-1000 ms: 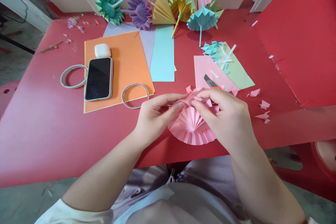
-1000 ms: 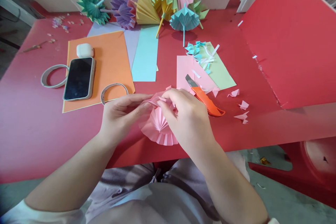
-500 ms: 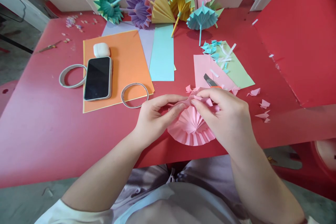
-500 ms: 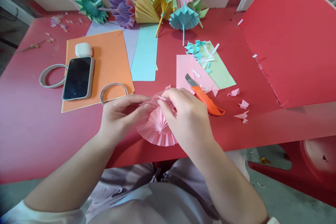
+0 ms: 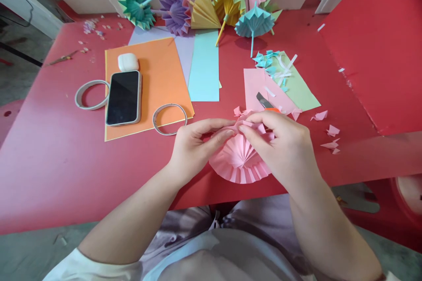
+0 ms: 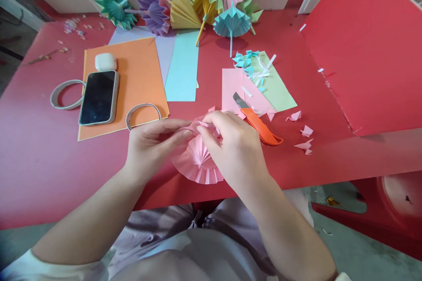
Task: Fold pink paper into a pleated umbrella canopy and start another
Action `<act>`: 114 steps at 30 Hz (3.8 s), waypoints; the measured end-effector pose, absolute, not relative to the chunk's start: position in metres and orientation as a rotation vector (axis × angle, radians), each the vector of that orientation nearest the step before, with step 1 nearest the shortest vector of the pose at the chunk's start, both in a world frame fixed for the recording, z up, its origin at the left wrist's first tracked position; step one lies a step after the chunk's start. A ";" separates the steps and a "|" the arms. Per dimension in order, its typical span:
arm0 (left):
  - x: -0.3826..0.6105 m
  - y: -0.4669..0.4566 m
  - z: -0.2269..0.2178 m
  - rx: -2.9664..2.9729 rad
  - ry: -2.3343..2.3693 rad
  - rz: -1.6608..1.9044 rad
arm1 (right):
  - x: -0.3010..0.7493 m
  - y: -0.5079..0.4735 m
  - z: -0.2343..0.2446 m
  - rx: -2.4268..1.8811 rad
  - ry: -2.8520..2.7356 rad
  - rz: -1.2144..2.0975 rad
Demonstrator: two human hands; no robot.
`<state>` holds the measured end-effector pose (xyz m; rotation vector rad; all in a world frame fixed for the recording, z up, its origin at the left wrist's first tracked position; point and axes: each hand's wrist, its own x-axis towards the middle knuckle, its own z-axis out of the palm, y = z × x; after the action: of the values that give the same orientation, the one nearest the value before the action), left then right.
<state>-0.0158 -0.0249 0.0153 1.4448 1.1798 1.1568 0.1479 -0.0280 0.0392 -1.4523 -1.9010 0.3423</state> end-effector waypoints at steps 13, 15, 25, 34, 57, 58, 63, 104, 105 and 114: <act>-0.018 -0.020 0.010 1.558 1.121 1.086 | 0.168 -0.019 0.044 -1.433 -1.796 0.802; -0.019 -0.020 0.010 1.555 1.086 1.081 | 0.171 -0.018 0.044 -1.466 -1.852 0.787; -0.017 -0.021 0.007 1.657 1.127 1.102 | 0.170 -0.018 0.043 -1.447 -1.874 0.514; -0.016 -0.021 0.006 1.764 1.190 1.055 | 0.163 -0.021 0.044 -1.338 -1.952 0.525; -0.014 -0.023 0.010 1.834 1.255 1.044 | 0.149 -0.030 0.044 -1.268 -1.997 0.444; -0.014 -0.023 0.010 1.838 1.258 1.043 | 0.149 -0.030 0.043 -1.271 -1.994 0.448; -0.014 -0.023 0.010 1.848 1.285 1.042 | 0.149 -0.030 0.042 -1.272 -1.979 0.453; -0.017 -0.021 0.014 1.801 1.414 1.107 | 0.151 -0.027 0.047 -1.338 -1.913 0.498; -0.017 -0.021 0.014 1.799 1.420 1.109 | 0.151 -0.027 0.047 -1.339 -1.913 0.493; -0.014 -0.023 0.017 1.803 1.526 1.093 | 0.149 -0.028 0.045 -1.329 -1.929 0.442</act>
<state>-0.0138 -0.0229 0.0171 1.8025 1.5257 1.0935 0.1494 -0.0278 0.0449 -1.3289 -1.9287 0.4417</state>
